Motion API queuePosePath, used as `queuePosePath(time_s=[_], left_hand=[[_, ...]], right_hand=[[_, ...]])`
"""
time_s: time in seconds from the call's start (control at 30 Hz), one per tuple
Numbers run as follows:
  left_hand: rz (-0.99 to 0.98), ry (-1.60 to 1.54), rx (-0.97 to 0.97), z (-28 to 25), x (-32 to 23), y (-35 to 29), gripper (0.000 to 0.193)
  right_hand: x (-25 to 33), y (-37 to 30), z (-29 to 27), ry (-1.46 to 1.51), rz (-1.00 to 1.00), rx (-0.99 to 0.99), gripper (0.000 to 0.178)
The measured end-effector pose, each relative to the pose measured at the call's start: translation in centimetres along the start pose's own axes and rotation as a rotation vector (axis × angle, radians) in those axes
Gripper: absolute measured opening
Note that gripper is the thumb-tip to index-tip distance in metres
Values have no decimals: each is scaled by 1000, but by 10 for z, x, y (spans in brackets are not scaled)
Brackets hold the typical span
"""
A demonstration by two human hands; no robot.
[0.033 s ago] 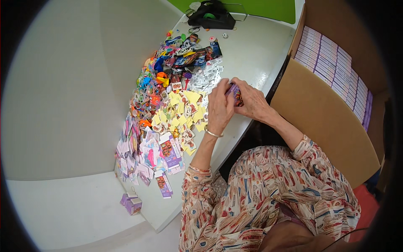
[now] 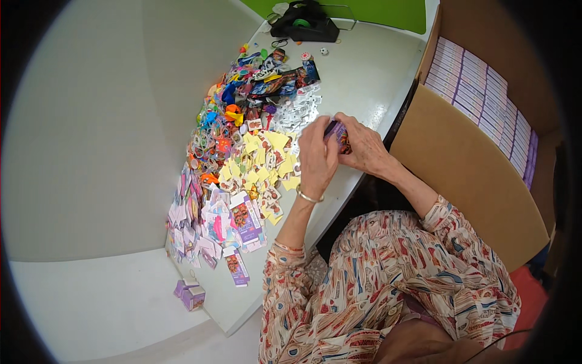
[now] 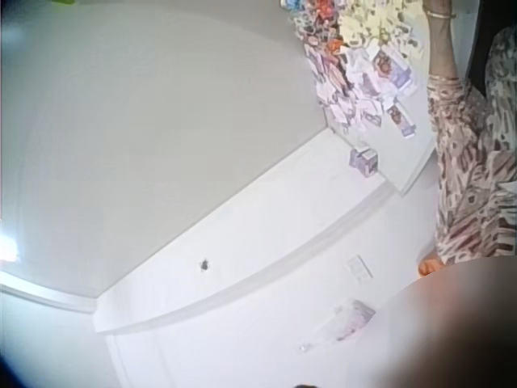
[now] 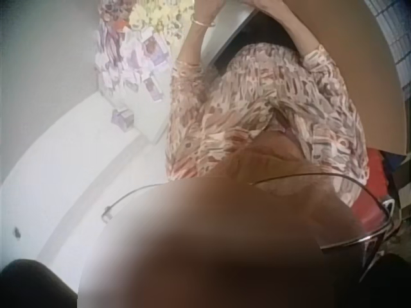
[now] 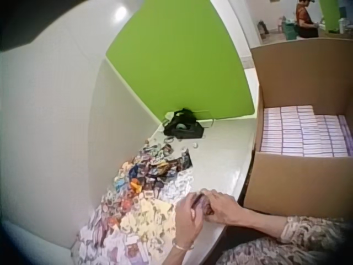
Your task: Sorting small colorful candy packets into purple boxes and placing those boxes into a larger shipping carton.
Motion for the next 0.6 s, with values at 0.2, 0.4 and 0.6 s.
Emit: queuePosePath(time_s=[0.2,0.4,0.6], left_hand=[[-169,-103,-185,0,27,-38,36],[-319,-696,-152,29,27,-45,29],[-147,-299,7,22,19,-38,32]], right_hand=[[-1,-4,-4,49,-34,-12,74],[2,-6,-3,36,-124,-53,71],[1,-7,-5,57,-135,-35,70]])
Point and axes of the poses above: each hand's wrist, its own y-axis towards the middle knuckle, its own z-axis out of the palm, x = y × z, the point moved 3 cm from there along y, towards the middle knuckle, and after that the axes turned 6 degrees about y, right-handed, at the moved point
